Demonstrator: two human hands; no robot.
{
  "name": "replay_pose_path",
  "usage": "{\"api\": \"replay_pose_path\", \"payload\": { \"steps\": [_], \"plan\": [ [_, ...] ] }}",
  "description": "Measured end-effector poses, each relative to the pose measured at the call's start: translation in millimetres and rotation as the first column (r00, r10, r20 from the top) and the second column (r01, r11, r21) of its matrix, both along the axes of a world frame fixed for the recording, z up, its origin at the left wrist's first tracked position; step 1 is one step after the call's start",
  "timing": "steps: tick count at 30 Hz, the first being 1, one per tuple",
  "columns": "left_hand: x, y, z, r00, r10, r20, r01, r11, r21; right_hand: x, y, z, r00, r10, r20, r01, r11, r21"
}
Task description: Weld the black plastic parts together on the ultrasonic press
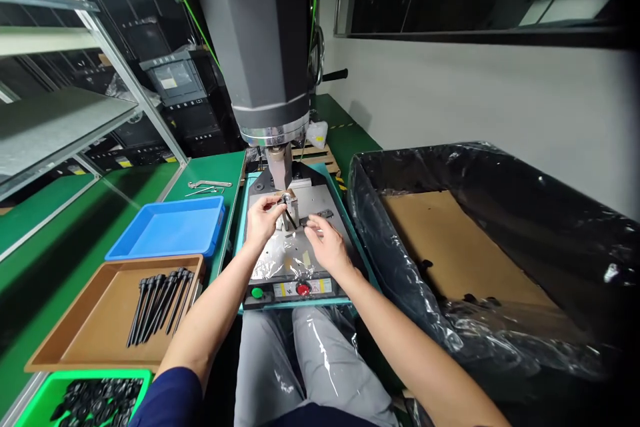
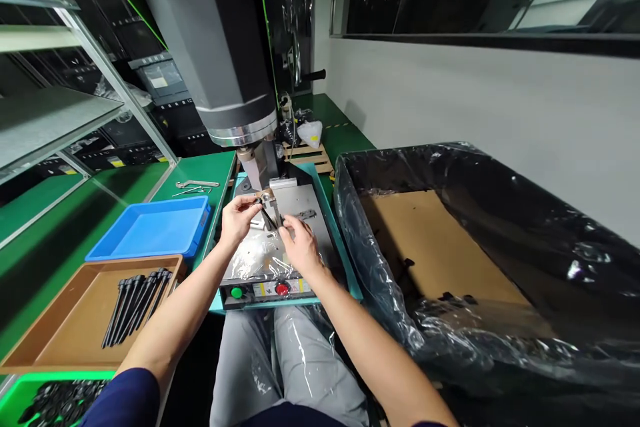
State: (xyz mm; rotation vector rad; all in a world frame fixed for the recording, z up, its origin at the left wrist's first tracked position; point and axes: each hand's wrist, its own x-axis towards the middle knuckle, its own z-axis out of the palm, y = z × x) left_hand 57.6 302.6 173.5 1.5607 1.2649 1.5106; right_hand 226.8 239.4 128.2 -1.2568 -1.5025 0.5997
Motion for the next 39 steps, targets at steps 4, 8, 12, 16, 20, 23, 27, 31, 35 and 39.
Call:
{"api": "replay_pose_path", "payload": {
  "steps": [4,8,12,16,20,23,27,31,35,39],
  "plan": [
    [1,22,-4.7,0.993,0.013,-0.118,-0.012,1.000,0.010,18,-25,-26.2,0.997,0.073,-0.038,-0.079,0.982,-0.171],
    [3,34,-5.6,0.982,-0.004,-0.190,0.003,1.000,-0.004,22,-49,-45.2,0.992,0.105,-0.073,-0.122,0.953,-0.279],
    [-7,53,-10.3,0.973,-0.092,-0.209,0.090,0.996,-0.020,24,-61,-55.3,0.984,0.127,-0.126,-0.161,0.938,-0.307],
    [-20,72,-16.1,0.947,-0.256,-0.194,0.244,0.966,-0.084,29,-68,-56.2,0.979,0.131,-0.159,-0.175,0.937,-0.304],
    [-23,76,-12.8,0.922,-0.300,-0.244,0.304,0.953,-0.022,34,-71,-53.4,0.974,0.133,-0.183,-0.184,0.935,-0.303],
    [-21,74,-6.7,0.924,-0.260,-0.282,0.279,0.960,0.029,35,-73,-53.3,0.969,0.146,-0.199,-0.202,0.931,-0.303],
    [-22,71,-0.3,0.901,-0.291,-0.321,0.305,0.952,-0.008,35,-74,-55.4,0.966,0.151,-0.210,-0.213,0.925,-0.314],
    [-27,70,2.9,0.878,-0.286,-0.383,0.305,0.952,-0.011,34,-75,-57.2,0.965,0.148,-0.216,-0.212,0.925,-0.314],
    [-29,73,5.4,0.859,-0.296,-0.418,0.304,0.951,-0.049,32,-76,-58.1,0.961,0.158,-0.226,-0.225,0.923,-0.312],
    [-31,74,5.0,0.866,-0.337,-0.368,0.349,0.936,-0.036,39,-62,-61.8,0.987,0.053,-0.153,-0.099,0.945,-0.313]
  ]
}}
